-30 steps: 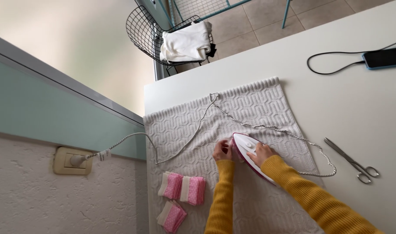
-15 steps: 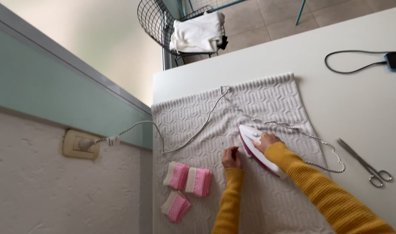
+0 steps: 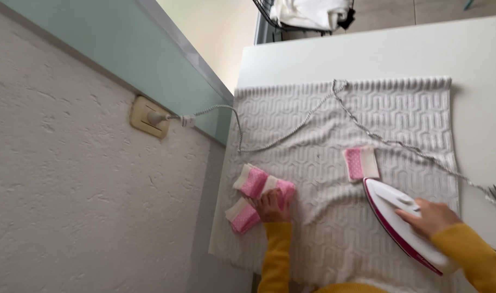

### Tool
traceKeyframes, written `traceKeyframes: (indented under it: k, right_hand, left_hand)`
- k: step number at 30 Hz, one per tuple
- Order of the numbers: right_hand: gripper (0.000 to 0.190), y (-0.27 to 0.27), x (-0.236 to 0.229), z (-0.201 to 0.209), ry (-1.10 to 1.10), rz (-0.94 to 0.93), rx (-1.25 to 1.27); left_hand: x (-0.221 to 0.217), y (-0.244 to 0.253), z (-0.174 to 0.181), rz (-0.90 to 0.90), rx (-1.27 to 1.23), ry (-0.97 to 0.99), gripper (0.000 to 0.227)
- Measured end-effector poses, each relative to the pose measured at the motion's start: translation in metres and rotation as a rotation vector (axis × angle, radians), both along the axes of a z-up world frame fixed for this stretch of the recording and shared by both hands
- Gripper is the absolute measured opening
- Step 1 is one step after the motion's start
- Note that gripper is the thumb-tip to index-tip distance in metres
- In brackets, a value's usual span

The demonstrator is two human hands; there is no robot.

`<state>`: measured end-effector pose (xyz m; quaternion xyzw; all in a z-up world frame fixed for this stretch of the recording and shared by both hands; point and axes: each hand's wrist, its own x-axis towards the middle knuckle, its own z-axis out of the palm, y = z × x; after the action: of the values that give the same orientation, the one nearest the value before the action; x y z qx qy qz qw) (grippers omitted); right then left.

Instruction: Ironing small rectangular pieces of pink and white fabric on a towel-covered table.

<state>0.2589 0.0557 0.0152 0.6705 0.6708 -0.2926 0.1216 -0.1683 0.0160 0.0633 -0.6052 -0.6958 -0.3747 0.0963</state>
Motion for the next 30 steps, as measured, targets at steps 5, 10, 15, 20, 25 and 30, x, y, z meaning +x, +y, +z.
traceKeyframes:
  k: [5,10,15,20,25,30]
  right_hand:
    - [0.076,-0.051,0.021,0.082,-0.054,-0.249,-0.128]
    - [0.077,-0.083,0.054,0.088,-0.085,-0.251,-0.146]
    - [0.077,-0.106,0.085,0.074,-0.122,-0.34,-0.134]
    - [0.081,-0.104,0.097,0.064,-0.101,-0.307,-0.058]
    - [0.081,-0.097,0.068,0.078,-0.041,-0.302,-0.039]
    - [0.082,-0.1,0.027,0.074,0.008,-0.051,0.037]
  left_hand:
    - [-0.017,-0.007,-0.04,0.02,-0.102,-0.023,0.021]
    - [-0.04,-0.008,-0.05,0.033,-0.104,0.032,0.015]
    - [-0.012,-0.001,0.002,0.011,-0.086,-0.017,0.013]
    - [0.078,-0.001,-0.013,-0.438,-0.077,0.103,0.011]
    - [0.153,-0.039,-0.069,-0.873,-0.061,0.207,0.019]
    - [0.149,-0.083,-0.049,-0.951,-0.082,0.186,0.025]
